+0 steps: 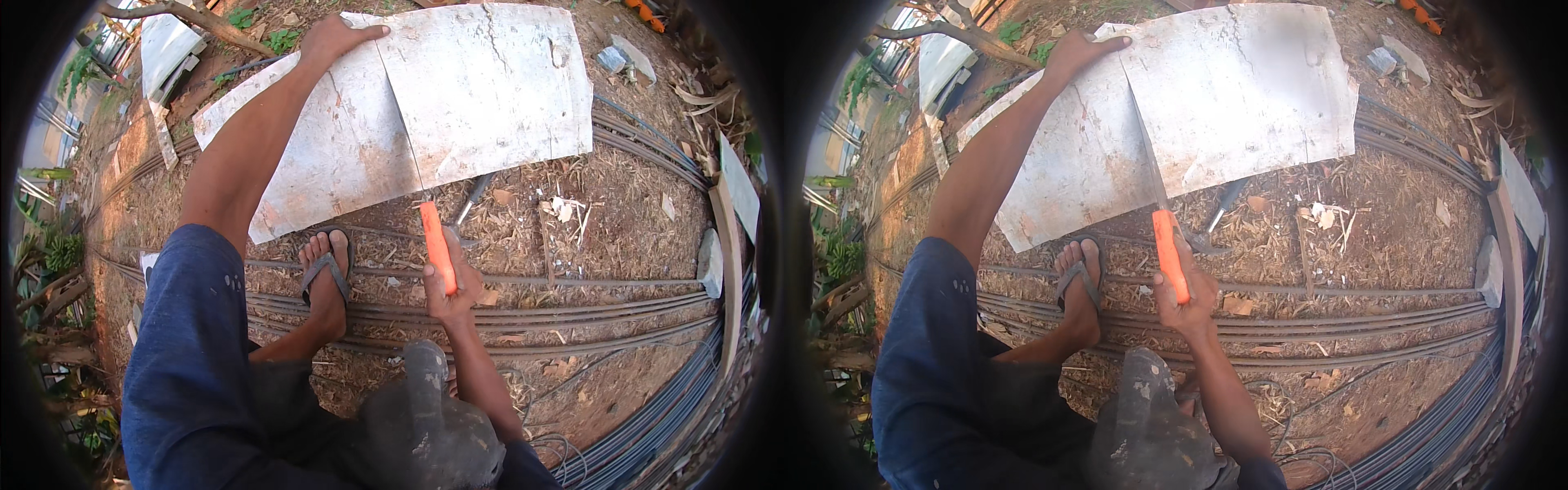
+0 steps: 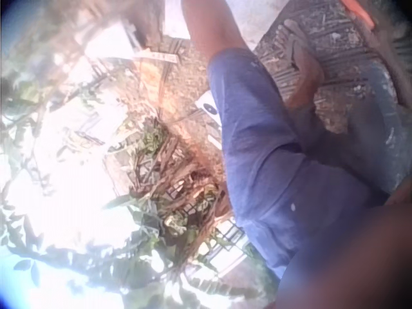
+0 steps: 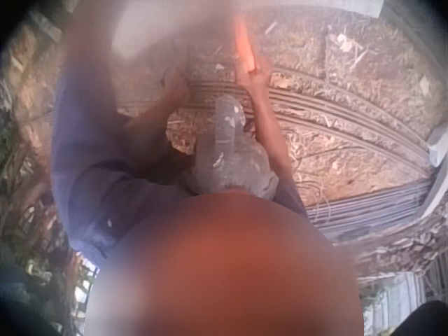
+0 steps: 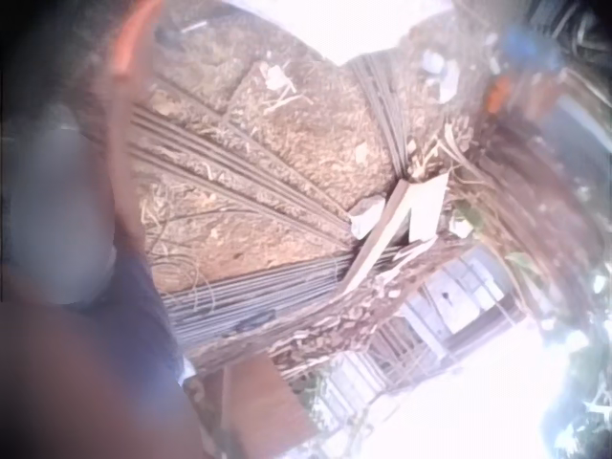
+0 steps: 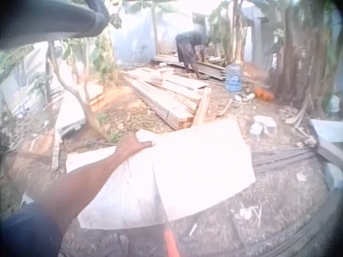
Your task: The person uses a hand saw to cut a rectangular piece of light-colored wood into smaller pieces. They reposition the wood and continue sawing until the piece is separated, then set the saw aside and handle the cut pieces.
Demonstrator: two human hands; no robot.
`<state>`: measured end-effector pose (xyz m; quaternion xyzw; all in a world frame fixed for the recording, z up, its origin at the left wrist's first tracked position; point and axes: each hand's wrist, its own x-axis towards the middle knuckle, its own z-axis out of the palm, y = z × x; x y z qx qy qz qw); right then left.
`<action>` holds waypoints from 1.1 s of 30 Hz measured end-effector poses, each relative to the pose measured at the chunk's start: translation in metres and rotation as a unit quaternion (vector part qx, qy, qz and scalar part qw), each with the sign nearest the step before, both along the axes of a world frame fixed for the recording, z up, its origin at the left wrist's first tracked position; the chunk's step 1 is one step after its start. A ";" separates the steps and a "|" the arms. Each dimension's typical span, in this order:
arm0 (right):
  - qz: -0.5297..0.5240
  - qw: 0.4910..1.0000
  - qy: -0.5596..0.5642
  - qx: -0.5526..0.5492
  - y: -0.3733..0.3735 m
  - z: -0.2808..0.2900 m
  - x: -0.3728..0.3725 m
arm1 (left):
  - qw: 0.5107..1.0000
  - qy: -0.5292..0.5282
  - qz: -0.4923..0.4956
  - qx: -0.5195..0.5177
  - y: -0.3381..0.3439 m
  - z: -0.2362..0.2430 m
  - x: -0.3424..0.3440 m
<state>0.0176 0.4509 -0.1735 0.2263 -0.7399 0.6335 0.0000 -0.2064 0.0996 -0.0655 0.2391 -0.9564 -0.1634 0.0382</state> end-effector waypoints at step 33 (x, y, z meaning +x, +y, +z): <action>0.066 0.988 -0.097 0.099 0.079 0.050 0.042 | 0.997 0.021 0.073 -0.034 0.005 -0.035 -0.021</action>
